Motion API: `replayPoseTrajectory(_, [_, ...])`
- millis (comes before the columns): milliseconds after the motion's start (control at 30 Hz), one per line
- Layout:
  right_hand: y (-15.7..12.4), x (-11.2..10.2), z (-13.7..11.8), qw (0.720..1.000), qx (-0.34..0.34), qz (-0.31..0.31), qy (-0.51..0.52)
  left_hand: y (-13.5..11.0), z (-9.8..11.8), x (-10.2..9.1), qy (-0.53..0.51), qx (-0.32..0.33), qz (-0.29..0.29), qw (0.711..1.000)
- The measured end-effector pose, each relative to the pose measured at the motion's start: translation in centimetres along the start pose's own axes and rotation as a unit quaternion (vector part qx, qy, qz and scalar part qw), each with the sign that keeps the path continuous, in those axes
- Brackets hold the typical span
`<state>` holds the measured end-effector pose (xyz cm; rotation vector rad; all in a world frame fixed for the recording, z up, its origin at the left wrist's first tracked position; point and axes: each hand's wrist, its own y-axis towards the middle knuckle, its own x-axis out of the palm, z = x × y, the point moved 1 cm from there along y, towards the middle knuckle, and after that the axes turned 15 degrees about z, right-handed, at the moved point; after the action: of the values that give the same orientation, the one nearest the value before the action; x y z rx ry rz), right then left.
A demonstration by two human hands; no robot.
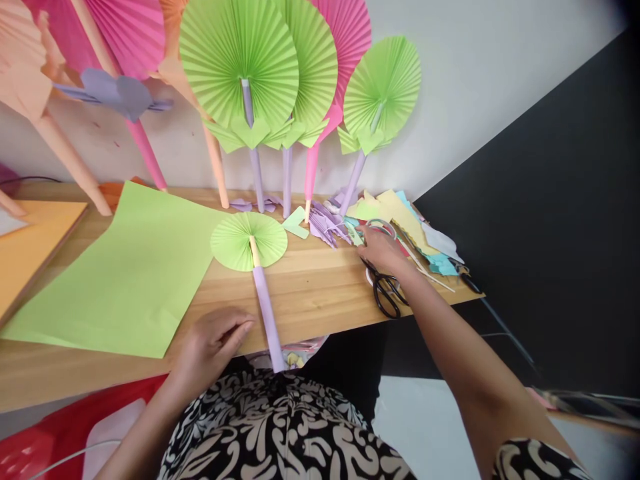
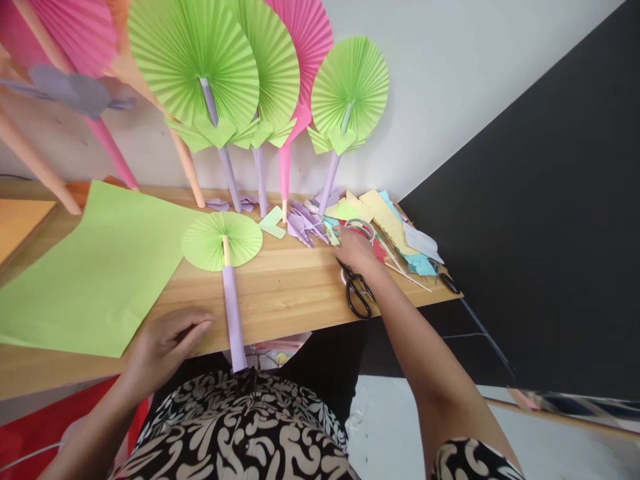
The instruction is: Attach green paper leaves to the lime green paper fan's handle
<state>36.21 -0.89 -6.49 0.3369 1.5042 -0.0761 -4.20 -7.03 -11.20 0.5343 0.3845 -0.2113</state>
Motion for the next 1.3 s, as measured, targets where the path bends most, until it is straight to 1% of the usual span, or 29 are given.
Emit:
replayPoseTrajectory(233, [0.6,-3.9,1.6,0.998,0.025,0.015,0.051,0.1,0.0,-0.2,-0.002,-0.009,0.001,1.0])
replayPoseTrajectory(300, [0.7,-4.9,2.0,0.994,0.052,0.024,0.089,0.1,0.0,-0.1,-0.001,-0.01,0.001,1.0])
replayPoseTrajectory(333, [0.7,-5.4,2.2,0.99,0.069,0.024,0.124,0.1,0.0,-0.1,-0.001,-0.009,0.001,1.0])
replayPoseTrajectory(400, [0.4,-6.4,2.1,0.97,0.1,0.018,0.221,0.1,0.1,-0.2,0.001,-0.006,0.001,1.0])
replayPoseTrajectory(467, [-0.2,-7.1,1.5,0.941,0.101,0.003,0.323,0.1,0.1,-0.2,0.0,-0.001,0.003,1.0])
replayPoseTrajectory(533, [-1.1,-7.4,0.2,0.912,0.072,-0.028,0.402,0.1,0.2,-0.2,-0.003,0.006,0.007,1.0])
replayPoseTrajectory(600, [-1.9,-7.1,-1.3,0.897,0.03,-0.075,0.435,0.1,0.1,-0.2,-0.002,0.009,0.006,1.0])
replayPoseTrajectory(633, [-2.1,-6.8,-2.1,0.899,0.01,-0.092,0.428,0.0,0.1,-0.1,0.0,0.009,0.005,1.0])
replayPoseTrajectory(667, [-2.2,-6.5,-2.8,0.913,-0.008,-0.08,0.401,0.0,0.1,-0.1,0.002,0.009,0.003,1.0])
replayPoseTrajectory(733, [-1.8,-5.7,-4.1,0.948,-0.034,-0.012,0.316,0.0,0.1,-0.1,0.007,0.007,0.0,1.0])
replayPoseTrajectory(767, [-1.4,-5.3,-4.7,0.961,-0.041,0.026,0.272,0.0,0.1,0.0,0.007,0.007,0.0,1.0])
replayPoseTrajectory(800, [-1.0,-4.9,-5.4,0.969,-0.049,0.054,0.235,0.0,0.1,0.0,0.007,0.006,0.0,1.0])
replayPoseTrajectory(833, [-0.6,-4.5,-6.1,0.974,-0.062,0.068,0.209,0.0,0.2,0.0,0.007,0.004,0.001,1.0])
replayPoseTrajectory(867, [-0.3,-4.1,-7.0,0.976,-0.084,0.068,0.187,0.0,0.2,0.0,0.006,0.002,0.0,1.0])
replayPoseTrajectory(967, [0.4,-2.6,-9.9,0.974,-0.194,0.059,0.101,0.1,0.3,0.1,0.005,-0.006,0.001,1.0])
replayPoseTrajectory(1033, [0.7,-1.6,-11.5,0.969,-0.236,0.062,0.038,0.1,0.3,0.1,0.003,-0.01,0.003,1.0])
replayPoseTrajectory(1100, [0.9,-0.8,-12.8,0.967,-0.247,0.066,0.0,0.1,0.3,0.0,-0.001,-0.014,0.006,1.0])
replayPoseTrajectory(1167, [1.3,-0.1,-13.6,0.967,-0.246,0.071,-0.017,0.2,0.5,0.0,-0.006,-0.017,0.009,1.0])
replayPoseTrajectory(1300, [2.0,0.4,-14.0,0.97,-0.228,0.086,-0.026,0.3,0.8,0.0,-0.006,-0.024,0.006,1.0])
